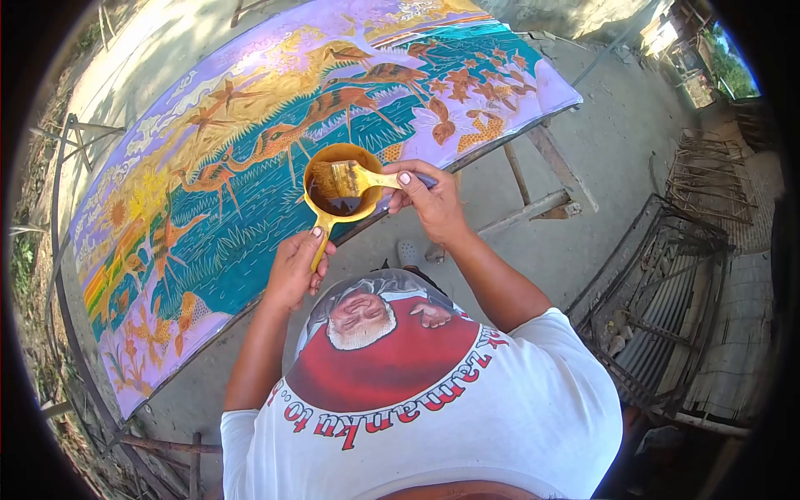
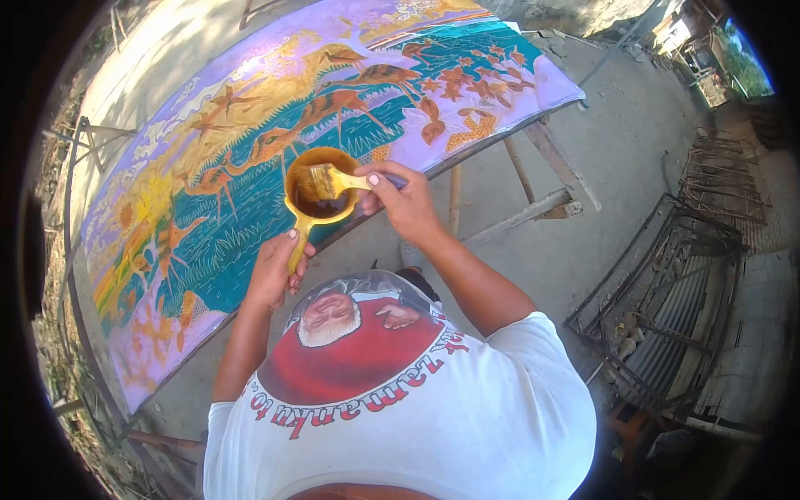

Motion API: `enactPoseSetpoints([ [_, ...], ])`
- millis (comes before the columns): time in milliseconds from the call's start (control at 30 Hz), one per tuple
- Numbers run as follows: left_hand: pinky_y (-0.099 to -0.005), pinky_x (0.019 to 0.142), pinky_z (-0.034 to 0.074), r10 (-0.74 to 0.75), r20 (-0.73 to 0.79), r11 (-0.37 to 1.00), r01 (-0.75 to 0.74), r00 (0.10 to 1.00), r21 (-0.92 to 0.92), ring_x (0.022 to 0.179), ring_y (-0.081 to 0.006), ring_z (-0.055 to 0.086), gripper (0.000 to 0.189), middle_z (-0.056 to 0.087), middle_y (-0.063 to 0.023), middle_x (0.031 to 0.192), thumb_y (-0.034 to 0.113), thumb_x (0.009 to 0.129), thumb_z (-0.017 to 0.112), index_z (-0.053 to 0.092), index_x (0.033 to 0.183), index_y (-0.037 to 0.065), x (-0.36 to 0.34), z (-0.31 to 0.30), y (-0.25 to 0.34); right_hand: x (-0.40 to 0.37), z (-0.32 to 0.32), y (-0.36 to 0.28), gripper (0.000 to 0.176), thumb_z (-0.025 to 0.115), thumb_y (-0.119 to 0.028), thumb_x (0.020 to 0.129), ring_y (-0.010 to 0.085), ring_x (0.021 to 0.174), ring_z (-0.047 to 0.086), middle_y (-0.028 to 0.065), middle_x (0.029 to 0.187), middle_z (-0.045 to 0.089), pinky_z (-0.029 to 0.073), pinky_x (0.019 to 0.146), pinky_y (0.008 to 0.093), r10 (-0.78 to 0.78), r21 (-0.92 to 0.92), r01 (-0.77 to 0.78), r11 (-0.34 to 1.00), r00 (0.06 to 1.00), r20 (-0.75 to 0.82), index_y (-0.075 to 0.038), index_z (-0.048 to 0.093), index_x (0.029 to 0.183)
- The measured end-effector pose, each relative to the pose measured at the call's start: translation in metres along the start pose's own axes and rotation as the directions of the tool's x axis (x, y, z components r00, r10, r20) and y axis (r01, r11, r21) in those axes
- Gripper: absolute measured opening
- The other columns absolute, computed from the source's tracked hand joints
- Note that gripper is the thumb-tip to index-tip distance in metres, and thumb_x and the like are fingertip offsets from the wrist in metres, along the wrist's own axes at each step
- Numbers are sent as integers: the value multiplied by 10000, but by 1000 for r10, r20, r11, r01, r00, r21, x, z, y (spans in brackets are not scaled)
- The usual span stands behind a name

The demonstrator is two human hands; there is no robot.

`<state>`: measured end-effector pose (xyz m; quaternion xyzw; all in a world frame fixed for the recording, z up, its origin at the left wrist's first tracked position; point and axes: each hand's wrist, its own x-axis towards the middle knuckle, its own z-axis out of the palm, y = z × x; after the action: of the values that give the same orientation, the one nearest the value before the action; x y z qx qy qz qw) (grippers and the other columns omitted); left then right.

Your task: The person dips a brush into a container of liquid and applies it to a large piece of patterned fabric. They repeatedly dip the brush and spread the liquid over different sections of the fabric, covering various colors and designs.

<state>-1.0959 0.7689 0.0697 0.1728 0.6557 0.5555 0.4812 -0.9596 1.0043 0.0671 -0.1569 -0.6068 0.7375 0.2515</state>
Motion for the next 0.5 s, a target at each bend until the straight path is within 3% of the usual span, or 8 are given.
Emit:
enactPoseSetpoints([
  [133, -233, 361, 339, 4, -103, 996, -13, 995, -92, 398, -69, 406, 513, 502, -12, 586, 496, 1033, 517, 623, 929, 4, 35, 29, 12, 53, -40, -1, 324, 598, -275, 1036, 115, 696, 667, 110, 897, 723, 580, 649, 269, 6, -41, 0, 999, 990, 139, 2, 689, 1179],
  [267, -231, 359, 337, -18, -205, 984, -19, 979, -178, 399, -70, 404, 523, 502, -13, 590, 504, 1036, 509, 620, 938, 2, 72, 67, 28, 104, -83, -1, 339, 596, -290, 1035, 133, 674, 676, 118, 882, 722, 587, 637, 287, 159, 190, -187, 964, 975, 156, 8, 678, 1175],
  [367, -229, 365, 339, -40, -250, 961, -31, 967, -274, 401, -72, 401, 538, 508, -12, 601, 519, 1035, 509, 617, 952, -1, 99, 87, 38, 134, -111, 0, 361, 566, -311, 1037, 158, 705, 695, 122, 898, 730, 604, 667, 338, 301, 439, -346, 829, 938, 171, -1, 648, 1202],
  [500, -229, 368, 344, -27, -301, 946, -73, 953, -316, 402, -72, 395, 549, 510, -12, 608, 528, 1032, 513, 614, 968, -8, 132, 111, 50, 188, -155, 3, 395, 547, -359, 1035, 191, 764, 705, 129, 937, 734, 612, 727, 380, 326, 620, -378, 688, 924, 202, -12, 650, 1194],
])
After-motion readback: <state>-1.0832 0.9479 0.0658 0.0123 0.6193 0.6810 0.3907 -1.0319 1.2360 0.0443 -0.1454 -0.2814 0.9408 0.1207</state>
